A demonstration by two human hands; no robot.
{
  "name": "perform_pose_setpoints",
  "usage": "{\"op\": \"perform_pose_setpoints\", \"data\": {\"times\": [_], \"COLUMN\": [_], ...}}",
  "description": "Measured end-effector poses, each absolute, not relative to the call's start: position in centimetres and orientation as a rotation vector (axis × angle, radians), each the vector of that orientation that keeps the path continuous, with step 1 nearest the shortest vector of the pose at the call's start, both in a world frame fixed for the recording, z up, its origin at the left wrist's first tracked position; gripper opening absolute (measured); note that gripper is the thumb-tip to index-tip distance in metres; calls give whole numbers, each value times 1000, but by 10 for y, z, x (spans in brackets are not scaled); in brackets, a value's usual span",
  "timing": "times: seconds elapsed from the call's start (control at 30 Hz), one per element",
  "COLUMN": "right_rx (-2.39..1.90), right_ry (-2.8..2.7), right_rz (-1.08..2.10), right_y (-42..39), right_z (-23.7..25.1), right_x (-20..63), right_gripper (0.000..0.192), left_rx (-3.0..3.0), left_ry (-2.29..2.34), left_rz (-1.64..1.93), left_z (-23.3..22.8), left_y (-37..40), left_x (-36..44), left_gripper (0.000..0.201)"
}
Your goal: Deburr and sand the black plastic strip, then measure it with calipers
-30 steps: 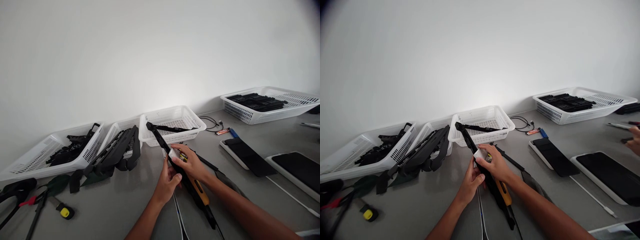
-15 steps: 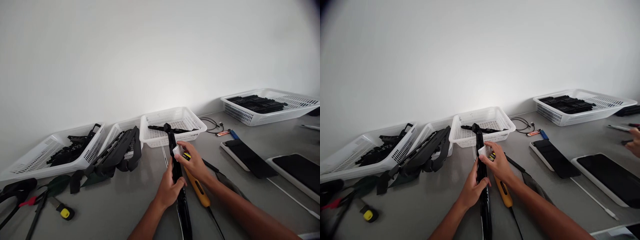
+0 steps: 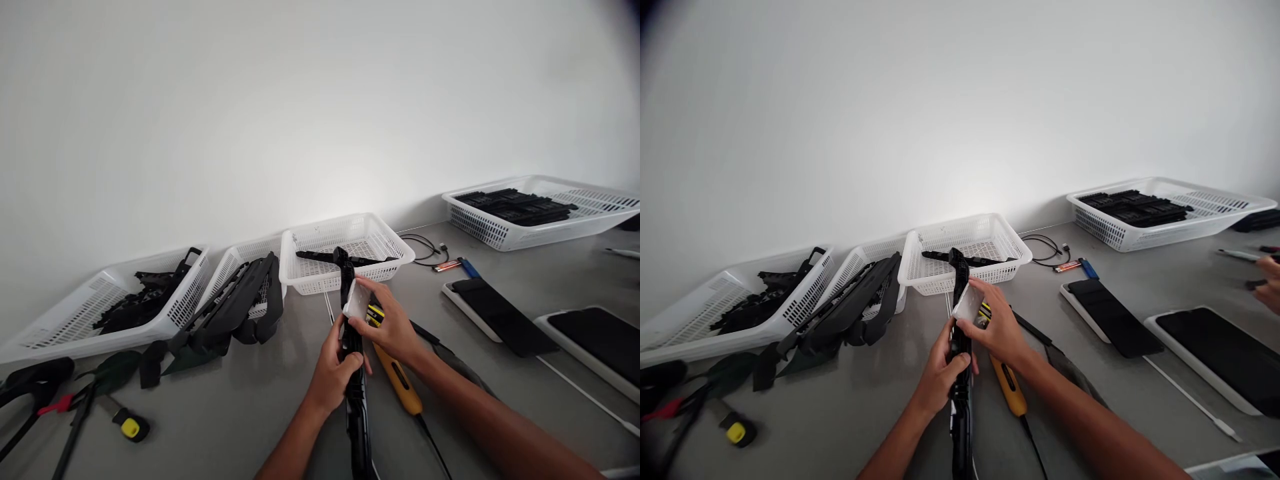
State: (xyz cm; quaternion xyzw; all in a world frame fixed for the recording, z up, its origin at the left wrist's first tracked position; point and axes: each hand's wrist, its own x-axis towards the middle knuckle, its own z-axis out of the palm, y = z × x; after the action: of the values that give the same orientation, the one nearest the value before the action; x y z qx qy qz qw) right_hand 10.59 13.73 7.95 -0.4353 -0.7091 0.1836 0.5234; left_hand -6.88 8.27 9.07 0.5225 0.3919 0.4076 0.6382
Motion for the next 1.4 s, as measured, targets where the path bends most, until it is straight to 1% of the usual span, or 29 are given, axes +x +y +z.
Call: {"op": "perform_pose_setpoints", "data": {"times": [0.07,0.13,0.23,0.37,0.6,0.77,0.87,1.0,1.17,1.4], "right_rx": [-997,-924,-811,-749,-910,-956,-840,-706,-783,-773], "right_ry": [-1725,-1785,-1889,-1984,-1846,-1807,-1912,-2013,-1965,-1991], "right_rz": [413,392,372,337,228,236,253,284,257,253], "right_y": [137,134,128,126,136,134,128,123,127,125], "right_z": [84,89,92,87,83,84,84,85,84,87], "right_x": [109,110,108,103,109,109,104,98,101,100], "right_gripper": [66,66,63,62,58,64,69,78,80,82], "left_rx": [1114,1043,927,817,863,831,759,678,713,699], "left_ry": [820,735,672,751,724,699,750,928,1000,969], "left_rz": [906,936,1021,1065,960,920,923,900,762,826], "left_z": [88,84,78,76,70,68,71,77,86,82], "left_y": [84,87,89,92,99,101,100,96,95,96], "left_x": [-72,-74,-74,-71,-73,-74,-74,-75,-77,-74], "left_gripper": [94,99,97,97,92,88,83,82,81,80]}}
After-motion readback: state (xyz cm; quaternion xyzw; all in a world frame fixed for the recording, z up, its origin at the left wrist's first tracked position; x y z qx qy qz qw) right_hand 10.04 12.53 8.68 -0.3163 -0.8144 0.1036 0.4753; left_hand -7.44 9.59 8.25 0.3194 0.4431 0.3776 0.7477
